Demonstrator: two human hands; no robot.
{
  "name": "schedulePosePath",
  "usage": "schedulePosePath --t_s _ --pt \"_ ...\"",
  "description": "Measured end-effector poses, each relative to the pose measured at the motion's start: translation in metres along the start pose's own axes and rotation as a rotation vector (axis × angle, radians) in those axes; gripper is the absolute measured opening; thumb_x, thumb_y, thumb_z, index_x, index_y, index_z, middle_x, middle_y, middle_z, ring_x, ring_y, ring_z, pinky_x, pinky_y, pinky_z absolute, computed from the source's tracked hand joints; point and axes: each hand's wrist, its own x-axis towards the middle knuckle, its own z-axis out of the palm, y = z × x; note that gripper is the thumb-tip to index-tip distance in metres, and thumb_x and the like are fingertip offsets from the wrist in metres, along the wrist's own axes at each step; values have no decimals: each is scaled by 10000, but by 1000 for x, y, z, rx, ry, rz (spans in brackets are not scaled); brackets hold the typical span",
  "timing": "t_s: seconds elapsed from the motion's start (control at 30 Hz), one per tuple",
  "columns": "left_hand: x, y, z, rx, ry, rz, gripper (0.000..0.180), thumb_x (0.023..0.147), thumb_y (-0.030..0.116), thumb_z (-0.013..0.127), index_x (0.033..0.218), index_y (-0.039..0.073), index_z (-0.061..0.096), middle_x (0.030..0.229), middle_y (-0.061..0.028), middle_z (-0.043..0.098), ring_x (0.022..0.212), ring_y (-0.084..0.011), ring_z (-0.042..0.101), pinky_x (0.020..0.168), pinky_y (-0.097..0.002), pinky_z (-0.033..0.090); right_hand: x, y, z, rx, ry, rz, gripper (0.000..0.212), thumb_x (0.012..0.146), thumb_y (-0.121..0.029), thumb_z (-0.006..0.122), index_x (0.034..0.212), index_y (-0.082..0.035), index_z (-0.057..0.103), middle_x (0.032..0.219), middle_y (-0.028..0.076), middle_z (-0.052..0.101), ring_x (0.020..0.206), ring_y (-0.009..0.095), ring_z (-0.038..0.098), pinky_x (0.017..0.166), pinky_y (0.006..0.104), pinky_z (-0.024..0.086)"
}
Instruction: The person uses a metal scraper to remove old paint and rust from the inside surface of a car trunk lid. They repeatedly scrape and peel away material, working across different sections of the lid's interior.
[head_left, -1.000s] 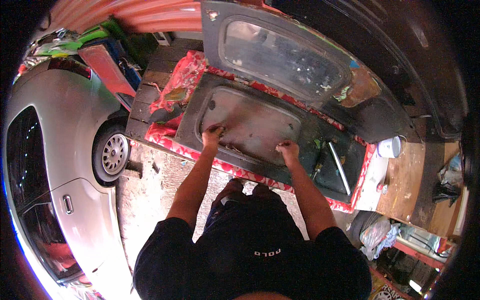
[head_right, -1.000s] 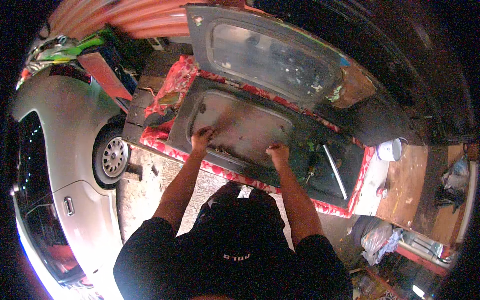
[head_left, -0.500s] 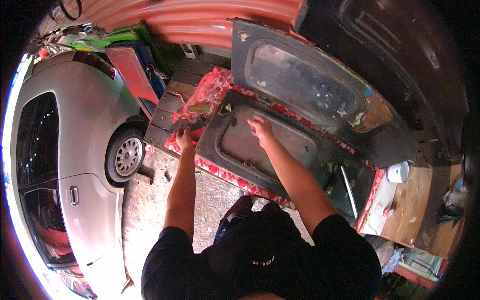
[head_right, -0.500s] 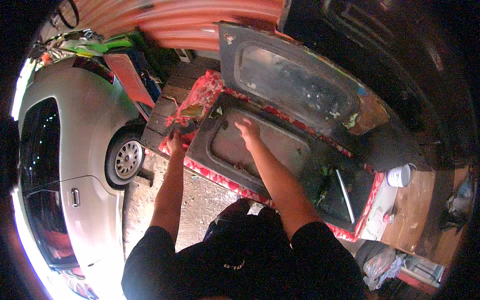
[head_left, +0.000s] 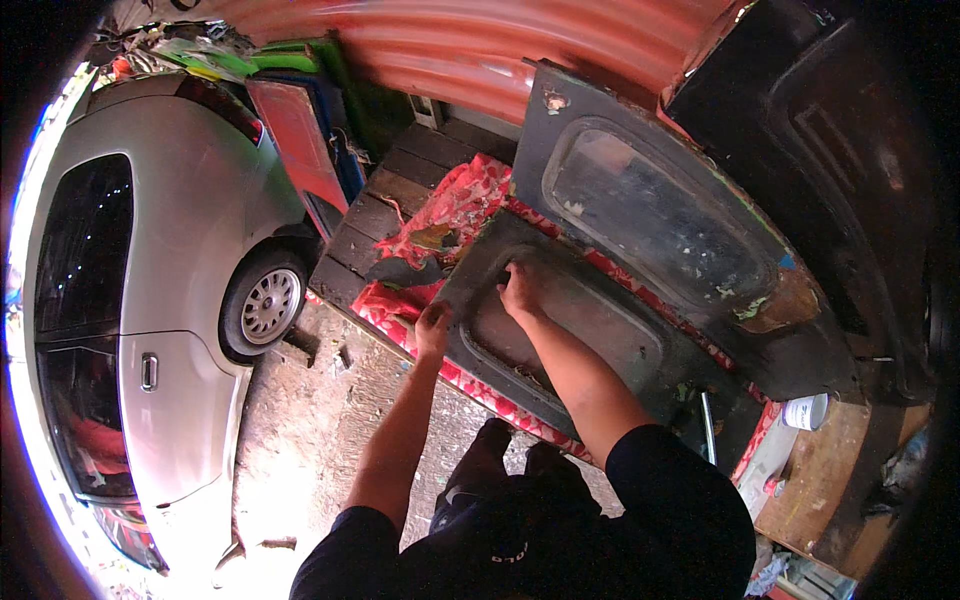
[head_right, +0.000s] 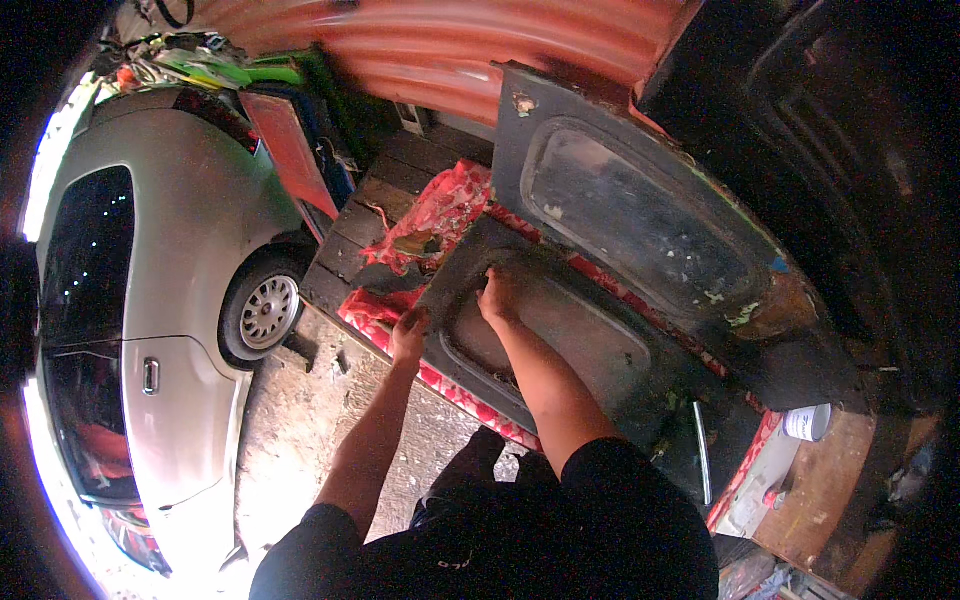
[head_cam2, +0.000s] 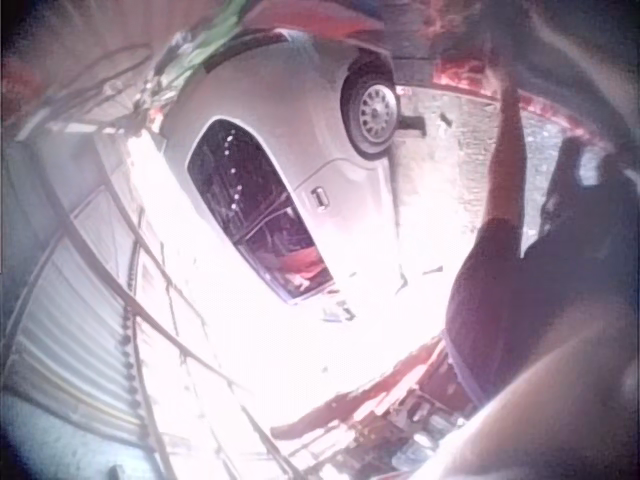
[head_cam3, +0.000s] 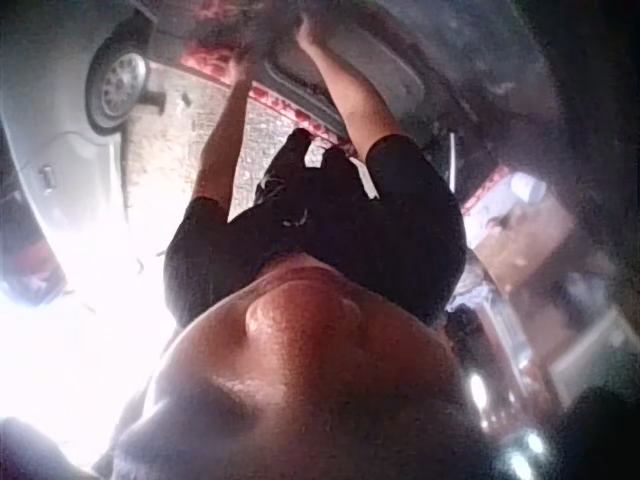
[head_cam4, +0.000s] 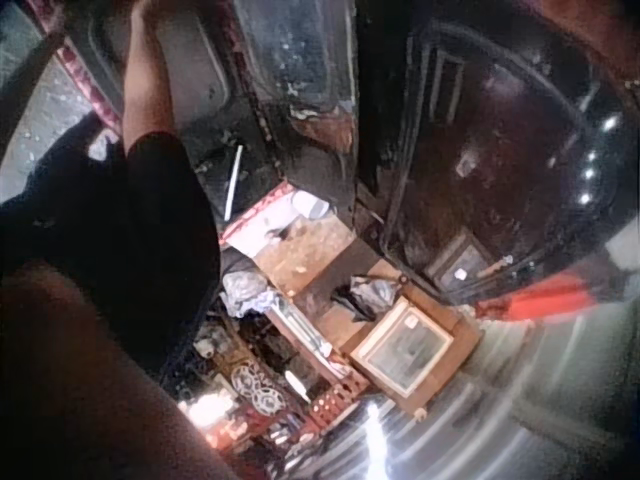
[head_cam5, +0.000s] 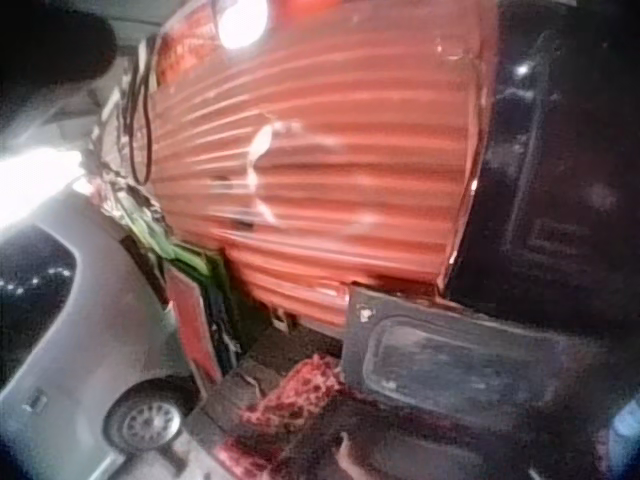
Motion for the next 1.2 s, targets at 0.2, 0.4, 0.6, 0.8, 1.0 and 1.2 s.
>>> schedulePosePath --t_s 0.2,0.4,0.6,0.8,1.0,1.2 --pt "-2 12 1 39 3 -18 219 841 72 598 1044 -3 631 989 -42 646 891 -151 581 836 -279 454 22 13 9 742 -175 535 402 777 -78 722 1123 -58 520 944 101 584 825 270 622 766 412 529" --pt "30 7 -18 74 164 109 216 845 29 540 1045 12 622 971 -37 633 870 -163 574 801 -301 462 13 8 -57 1268 -194 715 403 894 -137 612 1269 -66 481 964 86 628 722 204 638 588 332 539" --pt "18 1 32 118 -106 235 240 858 49 586 1091 2 613 1053 -76 647 977 -173 586 858 -311 465 -117 123 -155 1079 -68 733 281 903 -230 601 1116 -46 603 868 49 650 716 173 638 609 338 524" --pt "-48 -20 107 286 -396 230 232 857 35 570 1083 3 614 1043 -76 645 998 -176 595 903 -314 458 -268 279 -199 633 283 929 260 854 -206 662 1041 -28 642 851 96 676 791 240 660 674 356 535" --pt "-91 -35 162 385 -558 125 234 844 25 557 1073 13 604 1026 -75 643 984 -173 604 898 -306 460 -273 285 -237 -40 267 636 529 844 -240 661 1286 -10 483 1271 261 496 1192 405 489 998 431 426" --pt "-122 -42 193 405 -537 123 277 832 31 562 1106 14 603 1052 -103 656 1005 -193 614 907 -310 457 -249 277 -238 -388 -86 645 741 873 -364 611 1419 4 272 1463 302 227 1345 450 265 1130 463 247"
